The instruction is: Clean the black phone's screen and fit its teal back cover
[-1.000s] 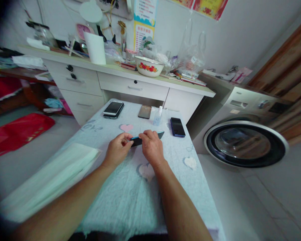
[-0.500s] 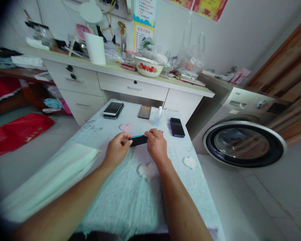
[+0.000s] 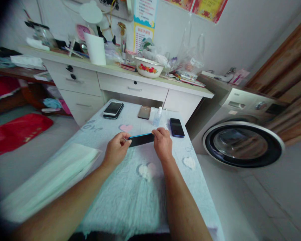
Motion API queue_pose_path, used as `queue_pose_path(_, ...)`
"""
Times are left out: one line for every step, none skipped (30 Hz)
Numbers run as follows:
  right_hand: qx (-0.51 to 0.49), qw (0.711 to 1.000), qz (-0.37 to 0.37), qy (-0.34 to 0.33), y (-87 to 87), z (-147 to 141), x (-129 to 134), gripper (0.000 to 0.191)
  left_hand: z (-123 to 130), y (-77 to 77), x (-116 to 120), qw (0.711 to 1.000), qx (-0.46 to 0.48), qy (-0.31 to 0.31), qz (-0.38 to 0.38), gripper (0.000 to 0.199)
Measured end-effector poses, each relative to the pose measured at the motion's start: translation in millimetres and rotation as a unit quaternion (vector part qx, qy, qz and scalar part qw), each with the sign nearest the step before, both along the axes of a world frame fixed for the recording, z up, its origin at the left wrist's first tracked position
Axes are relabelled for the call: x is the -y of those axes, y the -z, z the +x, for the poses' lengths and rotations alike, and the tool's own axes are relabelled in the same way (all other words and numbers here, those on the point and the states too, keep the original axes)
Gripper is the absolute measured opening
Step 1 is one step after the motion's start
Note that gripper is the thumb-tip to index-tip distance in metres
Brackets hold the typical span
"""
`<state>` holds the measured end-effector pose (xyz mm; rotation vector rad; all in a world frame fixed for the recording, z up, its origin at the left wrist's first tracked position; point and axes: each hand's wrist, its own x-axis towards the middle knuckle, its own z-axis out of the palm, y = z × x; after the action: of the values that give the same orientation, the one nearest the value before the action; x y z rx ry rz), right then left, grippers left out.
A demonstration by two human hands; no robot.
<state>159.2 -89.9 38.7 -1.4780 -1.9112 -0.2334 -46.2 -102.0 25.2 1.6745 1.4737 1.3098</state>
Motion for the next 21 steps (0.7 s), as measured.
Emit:
queue_pose_path(0.001, 1.000, 0.001, 0.005, 0.3, 2, -1, 0.029, 0, -0.4, 0, 1.000, 0.000, 0.000, -0.001, 0.013)
queue_pose_path(0.002, 1.000, 0.004, 0.009, 0.6, 3, -1, 0.029, 0, -0.7, 0, 1.000, 0.001, 0.000, -0.001, 0.013)
queue_pose_path(0.002, 1.000, 0.006, 0.012, 0.9, 5, -2, 0.029, 0, -1.0, 0, 1.000, 0.002, 0.001, -0.001, 0.013)
queue_pose_path(0.002, 1.000, 0.009, 0.015, 1.2, 6, -3, 0.029, 0, -1.0, 0, 1.000, 0.003, 0.001, -0.001, 0.013)
queue_pose_path(0.002, 1.000, 0.012, 0.017, 1.5, 8, -3, 0.029, 0, -0.9, 0, 1.000, 0.003, 0.001, 0.000, 0.013)
queue_pose_path(0.001, 1.000, 0.015, 0.019, 1.9, 9, -4, 0.029, 0, -0.7, 0, 1.000, 0.004, 0.001, 0.000, 0.013)
queue_pose_path(0.000, 1.000, 0.017, 0.022, 2.3, 11, -5, 0.029, 0, -0.4, 0, 1.000, 0.004, 0.002, 0.000, 0.013)
queue_pose_path(-0.001, 0.999, 0.018, 0.026, 2.8, 12, -5, 0.028, 0, -0.1, 0, 1.000, 0.004, 0.002, -0.001, 0.013)
queue_pose_path(-0.002, 0.999, 0.019, 0.031, 3.3, 14, -6, 0.028, 0, 0.2, 0, 1.000, 0.005, 0.002, -0.001, 0.013)
queue_pose_path(-0.003, 0.999, 0.020, 0.035, 4.0, 16, -7, 0.028, 0, 0.4, 0, 1.000, 0.006, 0.003, -0.001, 0.013)
queue_pose_path(-0.004, 0.999, 0.021, 0.039, 4.7, 17, -8, 0.028, 0, 0.5, 0, 1.000, 0.007, 0.004, -0.002, 0.013)
queue_pose_path(-0.006, 0.999, 0.023, 0.041, 5.4, 19, -8, 0.028, 0, 0.5, 0, 1.000, 0.008, 0.004, -0.002, 0.014)
queue_pose_path(-0.010, 0.999, 0.024, 0.043, 6.1, 20, -9, 0.028, 0, 0.5, 0, 1.000, 0.009, 0.005, -0.001, 0.013)
queue_pose_path(-0.015, 0.999, 0.025, 0.044, 6.7, 21, -10, 0.028, 0, 0.4, 0, 1.000, 0.010, 0.006, 0.000, 0.013)
queue_pose_path(-0.022, 0.998, 0.026, 0.043, 7.3, 22, -10, 0.029, 0, 0.5, 0, 1.000, 0.012, 0.007, 0.000, 0.013)
queue_pose_path(-0.032, 0.998, 0.026, 0.041, 7.8, 22, -11, 0.029, 0, 0.6, 0, 1.000, 0.012, 0.007, 0.000, 0.013)
queue_pose_path(-0.044, 0.998, 0.026, 0.036, 8.2, 23, -12, 0.028, 0, 0.8, 0, 1.000, 0.012, 0.007, 0.001, 0.013)
queue_pose_path(-0.062, 0.997, 0.026, 0.028, 8.6, 23, -12, 0.028, 0, 1.1, 0, 1.000, 0.011, 0.006, 0.000, 0.013)
queue_pose_path(-0.083, 0.996, 0.026, 0.019, 9.1, 23, -13, 0.028, 0, 1.6, 0, 1.000, 0.010, 0.005, 0.000, 0.013)
queue_pose_path(-0.108, 0.994, 0.026, 0.009, 9.7, 23, -14, 0.027, 0, 2.0, -1, 1.000, 0.009, 0.004, 0.000, 0.013)
queue_pose_path(-0.136, 0.990, 0.024, 0.000, 10.5, 24, -15, 0.027, 0, 2.5, -1, 1.000, 0.009, 0.005, 0.000, 0.013)
